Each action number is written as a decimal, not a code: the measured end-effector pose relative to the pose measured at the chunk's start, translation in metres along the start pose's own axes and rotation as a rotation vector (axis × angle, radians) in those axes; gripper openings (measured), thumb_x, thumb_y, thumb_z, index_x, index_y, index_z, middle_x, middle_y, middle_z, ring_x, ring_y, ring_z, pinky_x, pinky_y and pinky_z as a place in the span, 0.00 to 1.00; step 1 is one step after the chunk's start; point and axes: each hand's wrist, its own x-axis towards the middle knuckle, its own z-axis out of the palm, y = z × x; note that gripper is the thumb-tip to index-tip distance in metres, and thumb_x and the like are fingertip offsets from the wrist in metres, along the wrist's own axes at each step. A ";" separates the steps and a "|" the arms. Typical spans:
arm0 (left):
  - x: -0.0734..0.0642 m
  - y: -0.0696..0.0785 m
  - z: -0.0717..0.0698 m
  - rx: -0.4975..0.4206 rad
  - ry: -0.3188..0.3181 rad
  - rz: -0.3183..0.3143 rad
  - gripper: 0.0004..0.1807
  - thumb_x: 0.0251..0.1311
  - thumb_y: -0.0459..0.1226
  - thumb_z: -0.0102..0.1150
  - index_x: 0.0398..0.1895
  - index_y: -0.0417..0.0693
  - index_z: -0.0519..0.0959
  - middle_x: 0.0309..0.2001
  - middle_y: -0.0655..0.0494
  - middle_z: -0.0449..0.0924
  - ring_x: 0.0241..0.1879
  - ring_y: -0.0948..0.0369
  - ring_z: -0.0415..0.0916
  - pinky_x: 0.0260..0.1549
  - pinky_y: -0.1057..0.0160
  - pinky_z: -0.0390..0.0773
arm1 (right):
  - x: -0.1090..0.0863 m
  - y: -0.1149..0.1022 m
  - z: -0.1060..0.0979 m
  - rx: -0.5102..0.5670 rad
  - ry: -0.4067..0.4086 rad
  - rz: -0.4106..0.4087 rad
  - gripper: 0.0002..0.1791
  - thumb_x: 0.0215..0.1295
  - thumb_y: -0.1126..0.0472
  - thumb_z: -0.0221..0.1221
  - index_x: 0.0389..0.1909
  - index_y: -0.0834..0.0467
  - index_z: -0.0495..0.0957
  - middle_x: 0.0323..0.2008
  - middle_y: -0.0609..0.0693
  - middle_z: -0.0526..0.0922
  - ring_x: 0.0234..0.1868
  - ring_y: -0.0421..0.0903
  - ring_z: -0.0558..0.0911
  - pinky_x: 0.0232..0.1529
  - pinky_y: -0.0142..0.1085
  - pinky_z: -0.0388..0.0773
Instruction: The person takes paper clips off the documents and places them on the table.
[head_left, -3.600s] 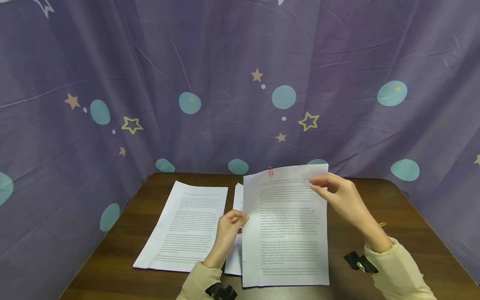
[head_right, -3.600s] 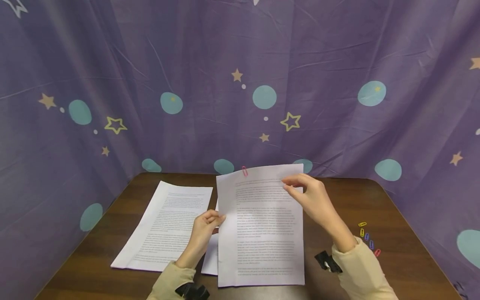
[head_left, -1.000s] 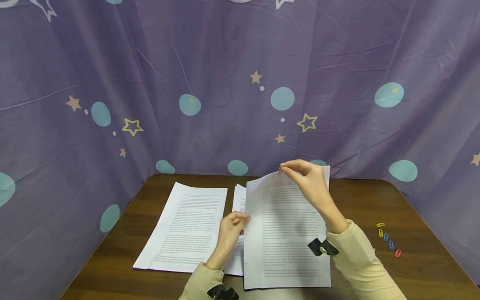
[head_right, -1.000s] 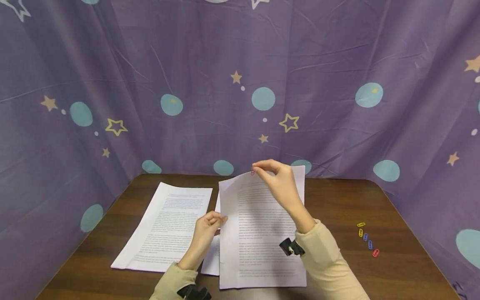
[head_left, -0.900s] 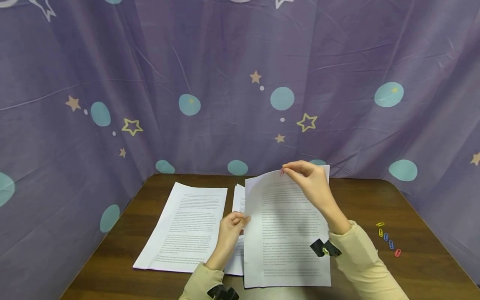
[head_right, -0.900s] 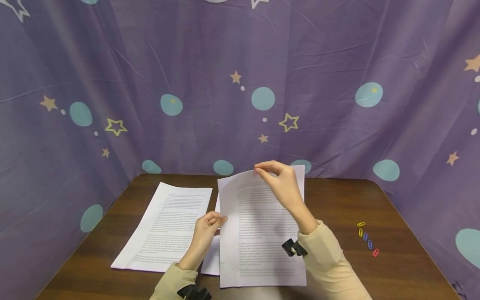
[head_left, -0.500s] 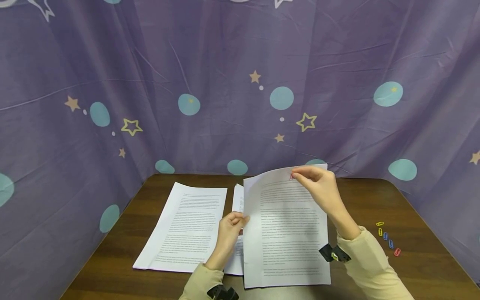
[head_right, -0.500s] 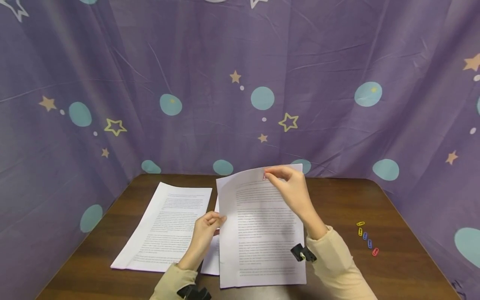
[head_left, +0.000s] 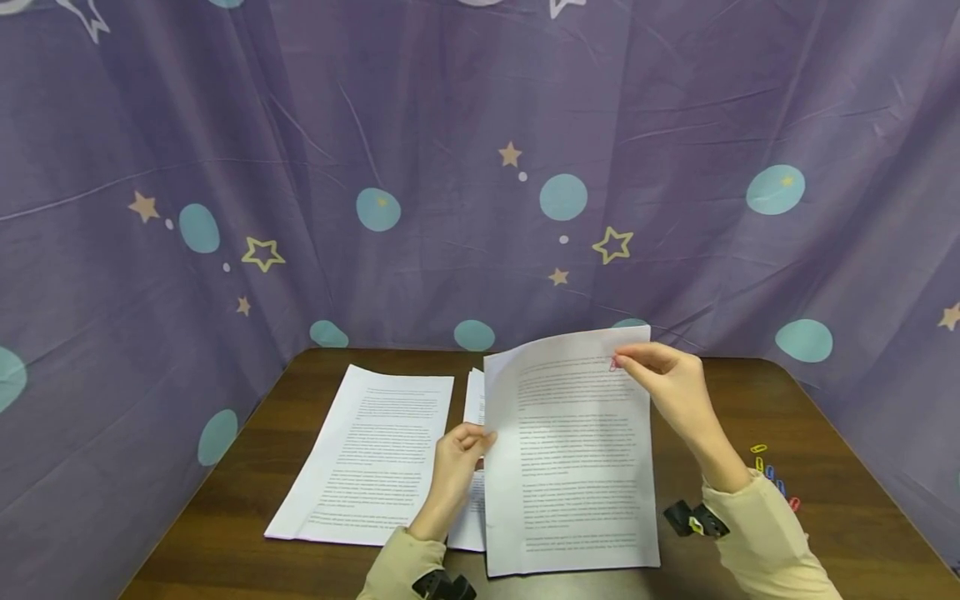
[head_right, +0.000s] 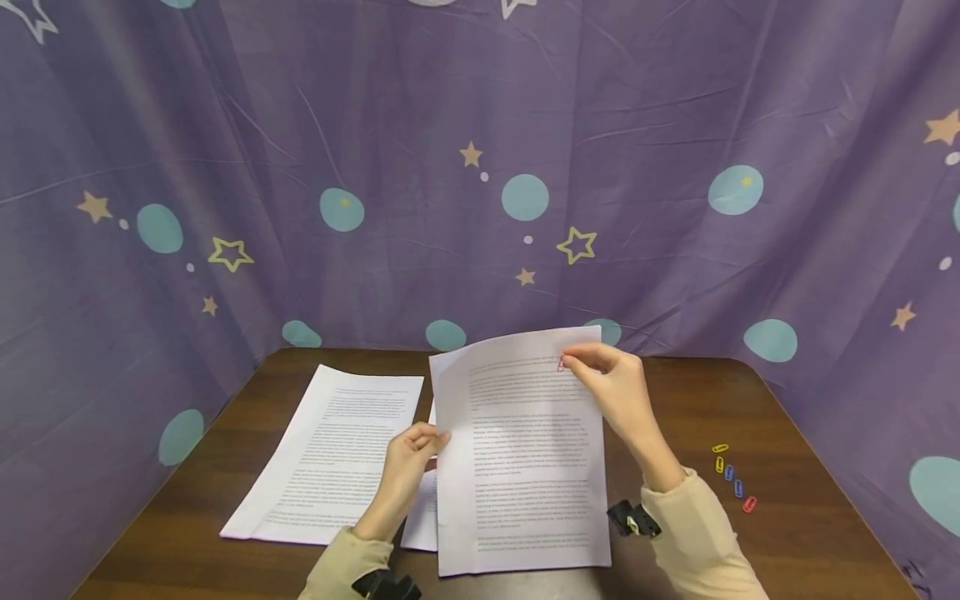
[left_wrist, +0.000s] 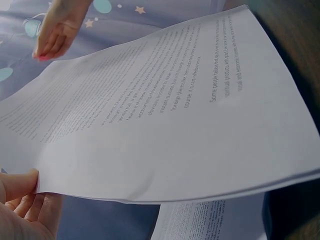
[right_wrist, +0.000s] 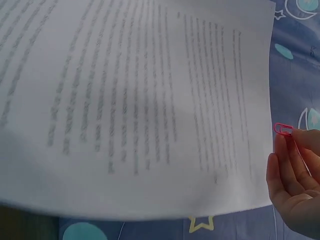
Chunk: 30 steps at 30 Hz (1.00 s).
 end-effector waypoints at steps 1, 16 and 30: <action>0.000 0.000 0.000 -0.001 0.001 -0.007 0.10 0.49 0.27 0.59 0.30 0.26 0.72 0.22 0.54 0.80 0.19 0.69 0.71 0.18 0.71 0.73 | -0.001 0.002 -0.002 -0.004 0.002 0.009 0.10 0.53 0.65 0.61 0.35 0.66 0.80 0.29 0.47 0.83 0.32 0.33 0.79 0.35 0.22 0.72; 0.002 0.000 -0.001 0.002 0.031 -0.029 0.08 0.48 0.28 0.60 0.28 0.29 0.74 0.21 0.57 0.80 0.18 0.69 0.70 0.18 0.70 0.72 | -0.018 0.034 -0.041 -0.142 0.035 0.073 0.11 0.54 0.62 0.61 0.35 0.66 0.79 0.26 0.52 0.83 0.30 0.33 0.79 0.33 0.21 0.71; 0.004 -0.002 -0.001 0.012 0.032 -0.037 0.09 0.48 0.28 0.60 0.29 0.29 0.73 0.22 0.57 0.80 0.18 0.69 0.69 0.18 0.70 0.71 | -0.039 0.054 -0.076 -0.274 0.033 0.131 0.12 0.56 0.59 0.60 0.37 0.64 0.79 0.25 0.45 0.83 0.31 0.27 0.77 0.34 0.18 0.68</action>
